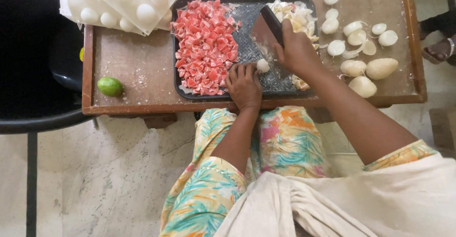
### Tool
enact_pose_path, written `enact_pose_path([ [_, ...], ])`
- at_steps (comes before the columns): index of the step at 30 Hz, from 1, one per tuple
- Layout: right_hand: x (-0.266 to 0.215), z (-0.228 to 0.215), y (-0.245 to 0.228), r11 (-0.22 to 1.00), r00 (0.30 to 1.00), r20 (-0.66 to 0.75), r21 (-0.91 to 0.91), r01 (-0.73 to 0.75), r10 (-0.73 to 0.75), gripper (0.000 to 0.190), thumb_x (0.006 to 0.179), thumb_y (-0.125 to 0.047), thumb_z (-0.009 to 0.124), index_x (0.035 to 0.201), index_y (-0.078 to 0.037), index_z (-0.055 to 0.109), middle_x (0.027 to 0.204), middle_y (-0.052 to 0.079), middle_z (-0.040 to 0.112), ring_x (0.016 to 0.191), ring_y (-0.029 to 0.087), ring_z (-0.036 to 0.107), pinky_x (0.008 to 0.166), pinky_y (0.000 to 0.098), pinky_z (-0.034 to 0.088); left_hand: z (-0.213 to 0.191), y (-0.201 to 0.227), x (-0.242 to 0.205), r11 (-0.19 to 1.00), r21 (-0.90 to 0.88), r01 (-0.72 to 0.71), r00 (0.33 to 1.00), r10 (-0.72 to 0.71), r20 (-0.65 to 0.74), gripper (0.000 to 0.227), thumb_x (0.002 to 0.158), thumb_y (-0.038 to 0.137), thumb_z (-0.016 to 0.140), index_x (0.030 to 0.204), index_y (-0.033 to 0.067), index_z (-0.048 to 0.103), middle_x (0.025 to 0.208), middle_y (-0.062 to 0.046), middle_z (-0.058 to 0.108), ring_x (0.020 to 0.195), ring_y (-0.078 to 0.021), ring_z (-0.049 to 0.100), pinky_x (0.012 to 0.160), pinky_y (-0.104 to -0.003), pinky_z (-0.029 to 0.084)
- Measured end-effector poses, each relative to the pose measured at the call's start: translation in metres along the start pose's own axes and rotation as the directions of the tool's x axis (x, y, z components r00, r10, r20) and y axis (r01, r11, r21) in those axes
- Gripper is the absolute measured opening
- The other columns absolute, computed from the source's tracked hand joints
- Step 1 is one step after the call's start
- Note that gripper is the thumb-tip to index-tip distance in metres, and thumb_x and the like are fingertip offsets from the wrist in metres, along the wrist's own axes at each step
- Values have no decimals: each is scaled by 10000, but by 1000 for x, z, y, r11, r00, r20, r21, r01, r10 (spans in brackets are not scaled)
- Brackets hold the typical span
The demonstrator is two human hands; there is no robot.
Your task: Peeling and chopping vegetables or food items on a tray using a bench scraper tool.
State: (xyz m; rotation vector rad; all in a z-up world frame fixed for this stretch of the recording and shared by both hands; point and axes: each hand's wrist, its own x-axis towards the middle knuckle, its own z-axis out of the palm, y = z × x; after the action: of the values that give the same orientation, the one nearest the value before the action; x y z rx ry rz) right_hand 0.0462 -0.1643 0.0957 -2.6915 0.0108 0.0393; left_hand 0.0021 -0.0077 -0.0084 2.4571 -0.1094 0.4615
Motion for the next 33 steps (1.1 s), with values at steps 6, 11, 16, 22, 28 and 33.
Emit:
enact_pose_path([
  [6,-46,4,-1,999,994,-109,-38,-29,25,579,975,-162,707,1386,54,360,819,348,675,755,528,684,627,541,561,-3,-1,-1,997,61,-45,999,45,4,203,898,209,689,1096,236,726,1239,66,664,1287,-222,526,1092,-426,380],
  [11,-65,20,8,996,991,-111,56,-74,80,561,988,-206,706,1375,31,376,880,323,700,786,472,717,652,526,585,-5,-2,-2,1000,-14,28,999,-28,26,97,865,218,696,961,203,690,1278,50,639,1283,-230,535,1089,-423,381],
  [16,-56,-46,29,917,916,-285,360,-170,282,450,1055,-211,678,1362,-2,425,1098,232,729,876,295,773,737,384,631,-6,-2,0,995,-72,69,994,-75,-84,215,923,283,700,993,99,614,1260,-63,593,1221,-281,538,1059,-444,390],
  [22,-57,-75,49,966,877,-467,260,15,112,399,1057,-124,747,1289,78,494,1161,222,718,1033,313,758,880,423,607,-12,4,5,999,-33,33,995,-36,-91,119,953,272,649,922,157,645,1117,-21,623,1115,-245,575,990,-424,426],
  [28,-73,-73,54,954,891,-400,281,-106,217,429,1058,-185,761,1322,71,539,1151,218,697,1021,275,734,861,377,588,-8,1,-1,998,-60,21,999,-23,-35,163,946,345,656,899,190,679,1067,-15,628,1099,-243,569,984,-445,413],
  [33,-82,-67,54,932,897,-389,357,-62,209,451,1018,-159,769,1306,93,531,1148,226,712,1032,274,728,889,381,567,-11,0,-4,999,-12,-39,999,39,-2,266,953,439,650,1012,179,654,1187,-24,607,1223,-232,546,1083,-438,385],
])
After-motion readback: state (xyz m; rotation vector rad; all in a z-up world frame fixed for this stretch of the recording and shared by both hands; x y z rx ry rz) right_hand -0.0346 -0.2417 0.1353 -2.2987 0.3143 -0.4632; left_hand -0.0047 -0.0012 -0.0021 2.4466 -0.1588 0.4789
